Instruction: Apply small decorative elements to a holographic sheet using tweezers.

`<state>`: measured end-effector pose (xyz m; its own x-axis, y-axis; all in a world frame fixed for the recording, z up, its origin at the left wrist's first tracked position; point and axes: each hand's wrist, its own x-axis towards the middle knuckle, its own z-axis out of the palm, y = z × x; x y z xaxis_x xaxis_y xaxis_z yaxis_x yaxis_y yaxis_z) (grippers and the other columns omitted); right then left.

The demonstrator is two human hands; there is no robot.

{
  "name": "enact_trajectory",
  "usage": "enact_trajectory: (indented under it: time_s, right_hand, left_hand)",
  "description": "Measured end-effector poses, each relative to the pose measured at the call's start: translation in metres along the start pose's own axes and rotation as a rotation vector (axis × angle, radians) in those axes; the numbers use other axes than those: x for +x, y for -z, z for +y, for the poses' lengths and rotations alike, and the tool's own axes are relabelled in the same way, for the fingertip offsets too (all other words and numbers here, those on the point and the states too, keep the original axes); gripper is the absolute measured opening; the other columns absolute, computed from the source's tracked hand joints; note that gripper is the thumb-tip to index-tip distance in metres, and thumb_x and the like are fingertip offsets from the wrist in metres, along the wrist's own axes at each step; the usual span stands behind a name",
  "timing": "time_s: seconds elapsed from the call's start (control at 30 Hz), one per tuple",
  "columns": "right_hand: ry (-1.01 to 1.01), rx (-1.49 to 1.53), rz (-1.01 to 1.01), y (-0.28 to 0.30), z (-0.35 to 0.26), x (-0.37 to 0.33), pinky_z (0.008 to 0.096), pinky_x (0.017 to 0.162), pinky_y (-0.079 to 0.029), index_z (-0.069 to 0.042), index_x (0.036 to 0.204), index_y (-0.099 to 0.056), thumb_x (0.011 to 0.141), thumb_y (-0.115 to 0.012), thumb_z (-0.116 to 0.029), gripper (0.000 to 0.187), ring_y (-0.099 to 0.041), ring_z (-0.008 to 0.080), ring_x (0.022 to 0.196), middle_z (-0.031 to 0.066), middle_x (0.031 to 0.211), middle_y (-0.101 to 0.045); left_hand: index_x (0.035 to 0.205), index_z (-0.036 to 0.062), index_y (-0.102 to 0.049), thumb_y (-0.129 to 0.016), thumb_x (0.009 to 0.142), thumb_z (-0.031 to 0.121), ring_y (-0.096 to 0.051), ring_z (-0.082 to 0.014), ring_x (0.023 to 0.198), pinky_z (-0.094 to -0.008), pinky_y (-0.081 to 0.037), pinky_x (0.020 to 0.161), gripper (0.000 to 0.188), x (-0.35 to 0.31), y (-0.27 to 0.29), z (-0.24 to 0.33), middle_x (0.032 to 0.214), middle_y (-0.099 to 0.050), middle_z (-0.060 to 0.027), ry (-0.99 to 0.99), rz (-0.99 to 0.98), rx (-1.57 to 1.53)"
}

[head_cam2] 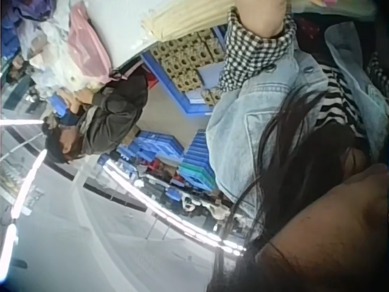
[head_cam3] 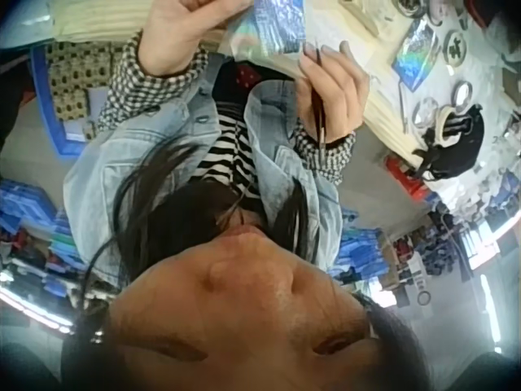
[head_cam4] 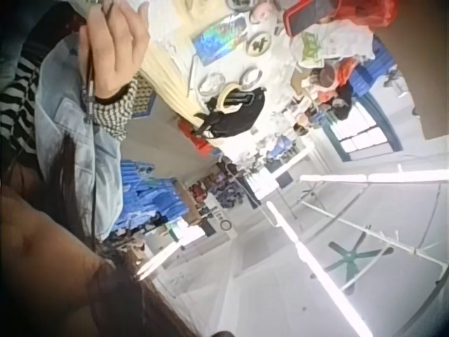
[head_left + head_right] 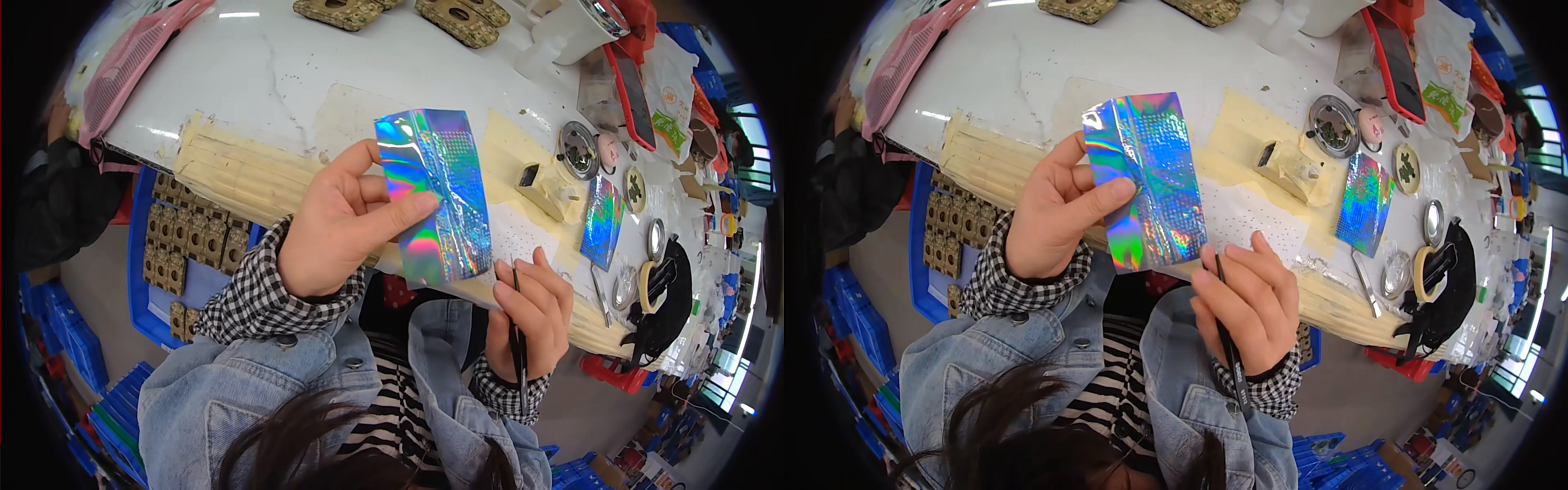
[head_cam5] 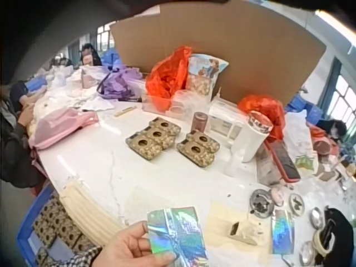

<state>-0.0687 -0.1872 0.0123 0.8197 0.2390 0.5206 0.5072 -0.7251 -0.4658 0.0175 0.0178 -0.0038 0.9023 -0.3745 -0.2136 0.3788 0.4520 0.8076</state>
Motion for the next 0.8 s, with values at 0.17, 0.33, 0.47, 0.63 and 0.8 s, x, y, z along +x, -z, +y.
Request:
enact_trajectory:
  time_s: [0.17,0.33,0.47,0.63,0.8]
  right_hand:
    - [0.065,0.146,-0.013,-0.010,-0.009,0.015,0.0453,0.093,-0.050,-0.006,0.104,-0.066,0.069,-0.076,-0.002,0.037,-0.062,0.0295,0.102,0.0133,0.104,-0.067]
    - [0.071,0.165,0.023,-0.022,-0.004,0.017,0.0458,0.091,-0.051,-0.004,0.104,-0.066,0.069,-0.076,0.001,0.037,-0.064,0.0311,0.102,0.0149,0.104,-0.067]
    - [0.069,0.158,0.010,-0.025,-0.005,0.016,0.0461,0.091,-0.051,-0.003,0.102,-0.067,0.069,-0.075,0.001,0.034,-0.064,0.0314,0.103,0.0158,0.104,-0.066]
    - [0.057,0.157,0.008,-0.024,-0.005,0.013,0.0470,0.091,-0.051,-0.002,0.102,-0.067,0.070,-0.075,0.001,0.033,-0.064,0.0321,0.104,0.0165,0.105,-0.066]
    - [0.061,0.157,0.014,-0.024,-0.005,0.012,0.0473,0.091,-0.051,-0.002,0.103,-0.068,0.070,-0.075,0.001,0.033,-0.065,0.0325,0.103,0.0172,0.104,-0.066]
  left_hand:
    - [0.116,-0.0025,-0.048,-0.064,0.088,0.002,-0.066,-0.0138,0.089,-0.0262,-0.053,0.081,0.033,-0.003,-0.004,0.000,0.098,-0.069,-0.0128,0.043,-0.073,0.010]
    - [0.116,-0.0022,-0.047,-0.064,0.088,0.001,-0.066,-0.0120,0.088,-0.0247,-0.053,0.079,0.032,-0.004,-0.006,0.001,0.097,-0.069,-0.0116,0.061,-0.116,0.028]
    - [0.118,-0.0018,-0.046,-0.063,0.088,0.000,-0.065,-0.0108,0.086,-0.0236,-0.053,0.076,0.035,-0.005,-0.007,0.001,0.095,-0.069,-0.0103,0.051,-0.108,0.031]
    - [0.120,-0.0016,-0.045,-0.062,0.088,0.000,-0.065,-0.0101,0.085,-0.0235,-0.053,0.075,0.036,-0.006,-0.007,0.001,0.094,-0.069,-0.0096,0.069,-0.095,0.023]
    - [0.121,-0.0010,-0.044,-0.062,0.089,0.000,-0.065,-0.0102,0.085,-0.0234,-0.052,0.074,0.038,-0.007,-0.006,-0.001,0.093,-0.069,-0.0092,0.049,-0.100,0.060]
